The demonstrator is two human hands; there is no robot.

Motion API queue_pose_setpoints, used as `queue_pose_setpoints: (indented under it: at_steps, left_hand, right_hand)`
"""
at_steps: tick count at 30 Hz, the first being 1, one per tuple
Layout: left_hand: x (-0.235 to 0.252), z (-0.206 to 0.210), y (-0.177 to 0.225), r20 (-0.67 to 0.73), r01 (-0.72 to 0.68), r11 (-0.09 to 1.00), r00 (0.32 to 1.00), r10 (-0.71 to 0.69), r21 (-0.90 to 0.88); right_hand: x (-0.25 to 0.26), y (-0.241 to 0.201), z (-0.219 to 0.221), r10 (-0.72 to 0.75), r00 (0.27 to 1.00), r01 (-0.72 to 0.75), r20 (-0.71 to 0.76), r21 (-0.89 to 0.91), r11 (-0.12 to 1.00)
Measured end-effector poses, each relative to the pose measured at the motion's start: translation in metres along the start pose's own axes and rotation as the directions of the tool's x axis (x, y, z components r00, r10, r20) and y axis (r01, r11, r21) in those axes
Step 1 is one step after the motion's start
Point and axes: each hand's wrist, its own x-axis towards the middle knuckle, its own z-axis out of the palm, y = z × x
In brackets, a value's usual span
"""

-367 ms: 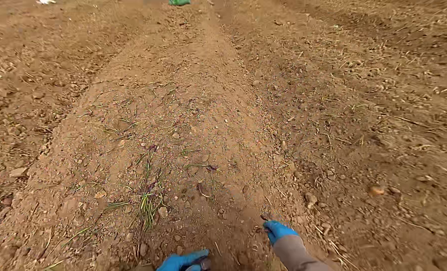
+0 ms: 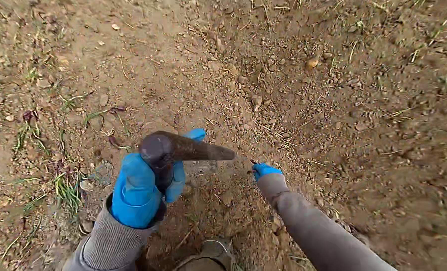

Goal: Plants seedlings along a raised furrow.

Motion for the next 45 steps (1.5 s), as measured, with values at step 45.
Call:
queue_pose_setpoints:
  at_steps: [45]
  left_hand:
    - [0.135, -0.048, -0.173, -0.629, 0.712, 0.547, 0.679, -0.378, 0.44]
  right_hand:
    - [0.11, -0.067, -0.111, -0.149, 0.956, 0.194, -0.252, 0.163, 0.967]
